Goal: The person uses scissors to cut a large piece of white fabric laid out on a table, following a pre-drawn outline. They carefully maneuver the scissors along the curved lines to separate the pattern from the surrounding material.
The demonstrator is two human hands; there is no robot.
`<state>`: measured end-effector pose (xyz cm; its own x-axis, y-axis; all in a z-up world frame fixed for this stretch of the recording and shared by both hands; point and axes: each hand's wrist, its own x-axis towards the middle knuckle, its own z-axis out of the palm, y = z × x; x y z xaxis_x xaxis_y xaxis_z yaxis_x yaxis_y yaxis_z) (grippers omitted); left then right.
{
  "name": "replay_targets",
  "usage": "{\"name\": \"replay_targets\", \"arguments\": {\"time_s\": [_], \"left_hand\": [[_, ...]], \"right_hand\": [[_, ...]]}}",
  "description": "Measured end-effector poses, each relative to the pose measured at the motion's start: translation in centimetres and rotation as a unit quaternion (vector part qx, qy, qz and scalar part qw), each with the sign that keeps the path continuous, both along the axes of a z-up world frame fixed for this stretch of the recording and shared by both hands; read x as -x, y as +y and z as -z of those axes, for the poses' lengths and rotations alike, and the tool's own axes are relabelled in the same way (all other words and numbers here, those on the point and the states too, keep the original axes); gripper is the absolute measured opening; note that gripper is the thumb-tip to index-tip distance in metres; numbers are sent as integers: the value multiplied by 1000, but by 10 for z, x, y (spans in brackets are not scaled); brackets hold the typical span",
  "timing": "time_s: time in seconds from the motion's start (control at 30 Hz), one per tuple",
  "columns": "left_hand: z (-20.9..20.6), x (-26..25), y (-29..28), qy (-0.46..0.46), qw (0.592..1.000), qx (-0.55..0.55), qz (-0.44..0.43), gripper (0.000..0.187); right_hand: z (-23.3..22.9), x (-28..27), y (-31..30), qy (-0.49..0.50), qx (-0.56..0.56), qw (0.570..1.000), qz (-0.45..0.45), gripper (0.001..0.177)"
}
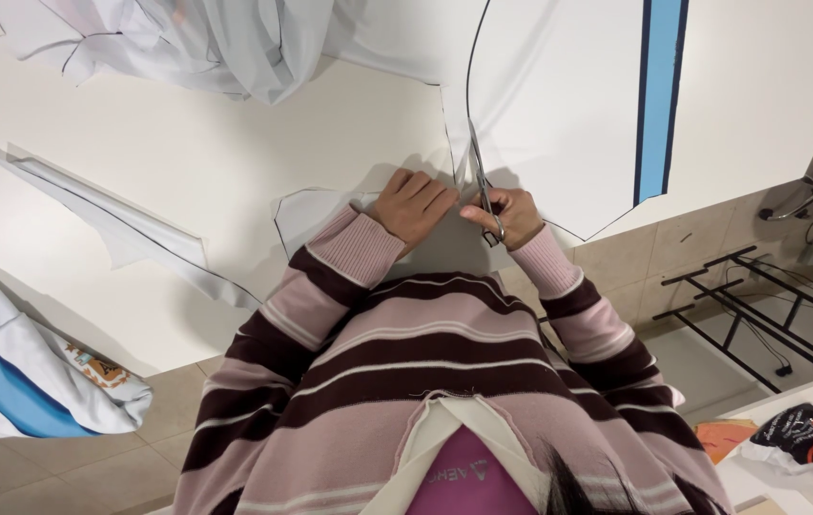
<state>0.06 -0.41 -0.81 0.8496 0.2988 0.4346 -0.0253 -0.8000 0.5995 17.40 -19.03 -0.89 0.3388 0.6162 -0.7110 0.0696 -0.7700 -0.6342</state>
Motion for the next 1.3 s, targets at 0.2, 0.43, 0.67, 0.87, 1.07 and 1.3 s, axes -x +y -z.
{"name": "replay_targets", "arguments": {"time_s": [0.2, 0.43, 0.67, 0.87, 1.07, 1.3], "left_hand": [[-2, 1, 0, 5, 1000, 3, 2, 19], [7, 5, -6, -3, 1000, 11, 1, 21], [6, 5, -4, -18, 999, 26, 9, 28], [4, 5, -6, -12, 999, 32, 7, 29], [5, 6, -6, -13, 999, 31, 11, 31], [-6, 9, 5, 8, 995, 87, 39, 31]], "right_hand": [[1, 4, 0, 5, 7, 1000, 23, 37], [-2, 2, 14, 55, -26, 997, 45, 46], [-4, 1, 37, 54, -49, 996, 43, 39], [9, 2, 25, 69, -55, 994, 65, 38], [20, 7, 21, 48, -70, 994, 67, 38], [23, 10, 25, 16, -54, 997, 61, 39]]}}
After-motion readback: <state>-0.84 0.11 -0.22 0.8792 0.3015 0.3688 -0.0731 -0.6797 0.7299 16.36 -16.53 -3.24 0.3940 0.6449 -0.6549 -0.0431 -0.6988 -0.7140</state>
